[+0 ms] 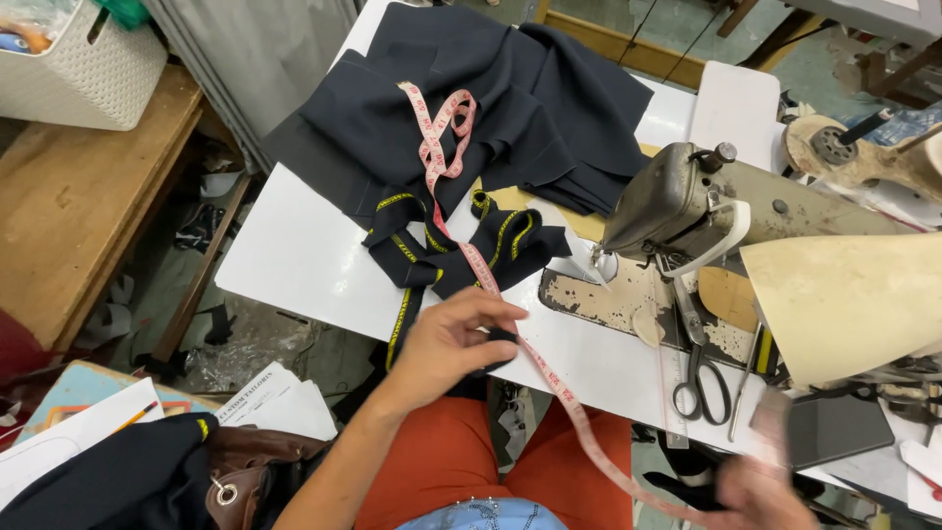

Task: A person is measuring and cutting strips of dark fabric with yellow stripes using scissors and a tape measure at a sewing workstation.

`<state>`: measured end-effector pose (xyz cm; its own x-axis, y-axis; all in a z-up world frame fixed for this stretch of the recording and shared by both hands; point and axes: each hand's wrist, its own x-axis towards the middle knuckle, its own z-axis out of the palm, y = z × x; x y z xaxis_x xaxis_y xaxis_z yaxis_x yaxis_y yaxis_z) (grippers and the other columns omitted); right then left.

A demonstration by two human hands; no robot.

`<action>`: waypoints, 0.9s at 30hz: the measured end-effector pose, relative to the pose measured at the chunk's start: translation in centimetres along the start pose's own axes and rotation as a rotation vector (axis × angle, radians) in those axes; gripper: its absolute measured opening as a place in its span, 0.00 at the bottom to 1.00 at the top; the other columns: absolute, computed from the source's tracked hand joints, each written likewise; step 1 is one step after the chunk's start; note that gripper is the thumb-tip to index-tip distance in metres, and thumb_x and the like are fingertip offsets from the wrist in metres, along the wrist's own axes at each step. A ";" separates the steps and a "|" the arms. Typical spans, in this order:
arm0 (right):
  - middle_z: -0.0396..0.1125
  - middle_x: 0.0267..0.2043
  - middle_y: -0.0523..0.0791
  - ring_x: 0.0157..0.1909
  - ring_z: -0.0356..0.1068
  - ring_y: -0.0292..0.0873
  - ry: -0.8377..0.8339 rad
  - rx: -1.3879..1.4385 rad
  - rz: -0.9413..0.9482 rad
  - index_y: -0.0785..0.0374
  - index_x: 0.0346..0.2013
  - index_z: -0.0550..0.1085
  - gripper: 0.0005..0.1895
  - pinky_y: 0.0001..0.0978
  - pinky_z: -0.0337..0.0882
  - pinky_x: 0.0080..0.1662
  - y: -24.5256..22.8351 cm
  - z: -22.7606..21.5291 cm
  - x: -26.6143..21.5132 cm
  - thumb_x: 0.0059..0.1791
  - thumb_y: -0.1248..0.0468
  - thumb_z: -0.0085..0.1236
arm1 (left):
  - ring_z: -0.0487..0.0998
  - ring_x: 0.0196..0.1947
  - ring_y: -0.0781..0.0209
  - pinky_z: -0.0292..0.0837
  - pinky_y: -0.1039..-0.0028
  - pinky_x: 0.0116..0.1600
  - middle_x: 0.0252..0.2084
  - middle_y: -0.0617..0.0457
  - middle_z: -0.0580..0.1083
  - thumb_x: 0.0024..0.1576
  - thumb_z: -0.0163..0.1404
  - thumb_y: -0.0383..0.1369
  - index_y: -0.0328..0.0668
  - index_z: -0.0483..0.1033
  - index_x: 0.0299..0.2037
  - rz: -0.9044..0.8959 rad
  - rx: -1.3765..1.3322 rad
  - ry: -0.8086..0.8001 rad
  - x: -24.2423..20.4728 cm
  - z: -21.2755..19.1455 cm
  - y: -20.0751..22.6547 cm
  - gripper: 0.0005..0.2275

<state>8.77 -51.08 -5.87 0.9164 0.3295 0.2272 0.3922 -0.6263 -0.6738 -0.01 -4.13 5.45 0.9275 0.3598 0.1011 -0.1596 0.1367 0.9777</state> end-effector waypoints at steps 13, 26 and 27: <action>0.83 0.41 0.43 0.38 0.77 0.34 -0.320 0.467 0.031 0.61 0.54 0.83 0.17 0.25 0.74 0.43 -16.8 9.5 5.0 0.51 0.70 0.61 | 0.80 0.37 0.70 0.79 0.85 0.42 0.44 0.54 0.79 0.57 0.64 0.23 0.45 0.86 0.52 -0.138 0.101 -0.160 -2.3 4.9 -0.8 0.14; 0.61 0.18 0.35 0.24 0.54 0.31 -0.216 0.656 0.159 0.60 0.24 0.78 0.11 0.24 0.58 0.30 -17.7 10.9 5.0 0.51 0.66 0.65 | 0.83 0.48 0.63 0.83 0.77 0.60 0.49 0.51 0.79 0.57 0.64 0.31 0.43 0.80 0.60 -0.145 -0.028 -0.057 -3.8 6.1 -1.0 0.20; 0.59 0.18 0.37 0.23 0.52 0.32 -0.202 0.758 0.219 0.62 0.26 0.78 0.10 0.25 0.56 0.28 -17.4 11.1 5.0 0.52 0.67 0.63 | 0.82 0.50 0.63 0.81 0.76 0.61 0.50 0.52 0.80 0.58 0.63 0.34 0.43 0.79 0.62 -0.184 -0.056 -0.108 -4.2 6.2 -1.3 0.21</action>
<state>5.63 -30.76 -0.82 0.9058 0.4211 -0.0473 -0.0211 -0.0668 -0.9975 -1.57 -11.51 4.86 0.9730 0.2239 -0.0560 -0.0003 0.2435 0.9699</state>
